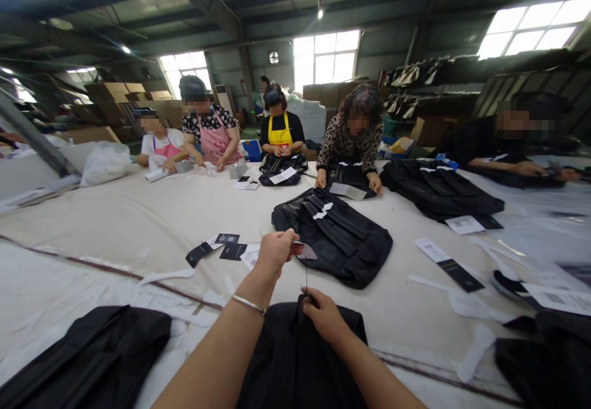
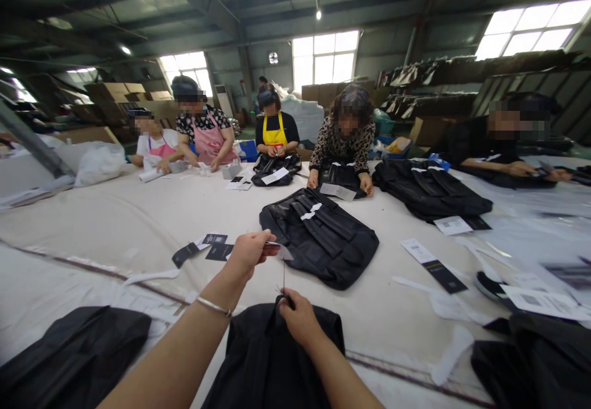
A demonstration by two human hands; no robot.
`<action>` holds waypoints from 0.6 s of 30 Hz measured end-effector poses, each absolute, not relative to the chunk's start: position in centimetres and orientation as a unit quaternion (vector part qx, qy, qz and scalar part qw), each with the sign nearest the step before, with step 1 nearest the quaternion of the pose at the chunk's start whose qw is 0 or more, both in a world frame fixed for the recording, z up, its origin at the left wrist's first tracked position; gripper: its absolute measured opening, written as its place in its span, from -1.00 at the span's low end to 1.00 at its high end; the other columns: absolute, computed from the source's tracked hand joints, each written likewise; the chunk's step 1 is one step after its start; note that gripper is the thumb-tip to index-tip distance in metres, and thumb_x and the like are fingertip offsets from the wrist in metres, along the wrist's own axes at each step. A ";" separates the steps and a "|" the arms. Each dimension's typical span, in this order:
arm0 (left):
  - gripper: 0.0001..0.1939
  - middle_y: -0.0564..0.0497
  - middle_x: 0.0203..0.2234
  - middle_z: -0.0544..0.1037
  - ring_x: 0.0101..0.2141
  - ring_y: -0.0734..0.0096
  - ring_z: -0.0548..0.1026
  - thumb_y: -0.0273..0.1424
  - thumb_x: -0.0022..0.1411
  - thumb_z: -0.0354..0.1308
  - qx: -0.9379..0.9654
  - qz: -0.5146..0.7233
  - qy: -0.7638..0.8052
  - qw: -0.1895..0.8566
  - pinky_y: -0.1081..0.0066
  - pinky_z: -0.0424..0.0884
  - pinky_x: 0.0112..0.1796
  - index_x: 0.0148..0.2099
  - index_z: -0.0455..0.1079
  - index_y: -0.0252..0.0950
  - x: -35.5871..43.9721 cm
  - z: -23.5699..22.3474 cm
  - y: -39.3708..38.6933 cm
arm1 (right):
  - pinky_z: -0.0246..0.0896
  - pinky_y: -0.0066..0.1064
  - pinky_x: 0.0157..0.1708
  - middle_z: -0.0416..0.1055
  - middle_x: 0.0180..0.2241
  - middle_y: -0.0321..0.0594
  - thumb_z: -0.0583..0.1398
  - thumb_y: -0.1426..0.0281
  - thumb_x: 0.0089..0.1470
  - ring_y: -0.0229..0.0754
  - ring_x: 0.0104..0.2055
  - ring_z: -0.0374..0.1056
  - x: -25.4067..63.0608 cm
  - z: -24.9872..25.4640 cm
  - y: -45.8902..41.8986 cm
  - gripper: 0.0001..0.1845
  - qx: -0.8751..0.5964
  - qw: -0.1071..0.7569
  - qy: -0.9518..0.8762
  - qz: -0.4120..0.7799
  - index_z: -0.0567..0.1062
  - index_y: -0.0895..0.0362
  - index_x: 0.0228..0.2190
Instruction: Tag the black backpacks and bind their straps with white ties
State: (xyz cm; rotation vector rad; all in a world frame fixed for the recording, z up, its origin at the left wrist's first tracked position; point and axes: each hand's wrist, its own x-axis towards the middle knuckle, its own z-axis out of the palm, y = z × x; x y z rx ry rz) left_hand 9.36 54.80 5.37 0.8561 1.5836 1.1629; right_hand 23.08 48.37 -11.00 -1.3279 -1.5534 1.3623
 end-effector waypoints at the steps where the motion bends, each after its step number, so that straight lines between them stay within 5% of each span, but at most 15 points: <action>1: -0.69 -0.14 -0.55 0.60 -0.54 0.35 0.55 -0.22 0.13 0.15 0.353 0.472 0.651 0.478 0.52 0.16 -0.59 -0.32 0.50 -0.41 9.4 5.1 54.7 | 0.31 -0.22 -0.10 0.54 -0.14 -0.05 0.14 0.29 -0.02 -0.02 -0.13 0.45 23.3 -10.8 48.6 -0.46 -0.490 0.336 -0.571 0.567 0.46 0.24 0.00; 5: -0.66 -0.16 -0.51 0.62 -0.51 0.35 0.56 -0.19 0.16 0.12 0.359 0.462 0.657 0.476 0.52 0.20 -0.57 -0.28 0.49 -0.41 9.5 3.6 54.4 | 0.27 -0.34 -0.38 0.56 -0.37 -0.17 0.17 0.22 -0.02 -0.13 -0.39 0.42 23.8 -10.4 49.6 -0.47 -0.470 0.325 -0.552 0.607 0.47 0.23 -0.03; 11: -0.64 -0.15 -0.42 0.61 -0.36 0.28 0.60 -0.18 0.08 0.24 0.395 0.451 0.641 0.479 0.55 0.29 -0.51 -0.27 0.49 -0.42 9.1 1.0 53.1 | 0.22 -0.30 -0.18 0.57 -0.36 -0.10 0.15 0.20 0.06 -0.06 -0.25 0.43 22.8 -11.0 50.6 -0.69 -0.603 0.274 -0.638 0.393 0.61 0.13 -0.41; 14: -0.61 -0.12 -0.35 0.59 -0.34 0.27 0.61 -0.27 0.12 0.23 0.362 0.456 0.654 0.483 0.56 0.32 -0.51 -0.04 0.44 -0.38 9.0 -1.6 51.8 | 0.22 -0.24 -0.17 0.57 -0.34 -0.01 0.14 0.24 0.06 0.01 -0.21 0.44 22.2 -11.3 50.9 -0.70 -0.633 0.258 -0.632 0.364 0.61 0.15 -0.43; 18: -0.32 -0.07 -0.34 0.55 -0.37 0.24 0.61 -0.43 0.15 0.20 0.256 0.473 0.684 0.493 0.50 0.40 -0.53 0.29 0.09 -0.25 9.2 -5.8 49.8 | 0.27 -0.29 -0.15 0.57 -0.33 -0.06 0.13 0.37 0.06 -0.02 -0.21 0.45 22.3 -11.1 50.7 -0.77 -0.637 0.250 -0.643 0.343 0.60 0.13 -0.39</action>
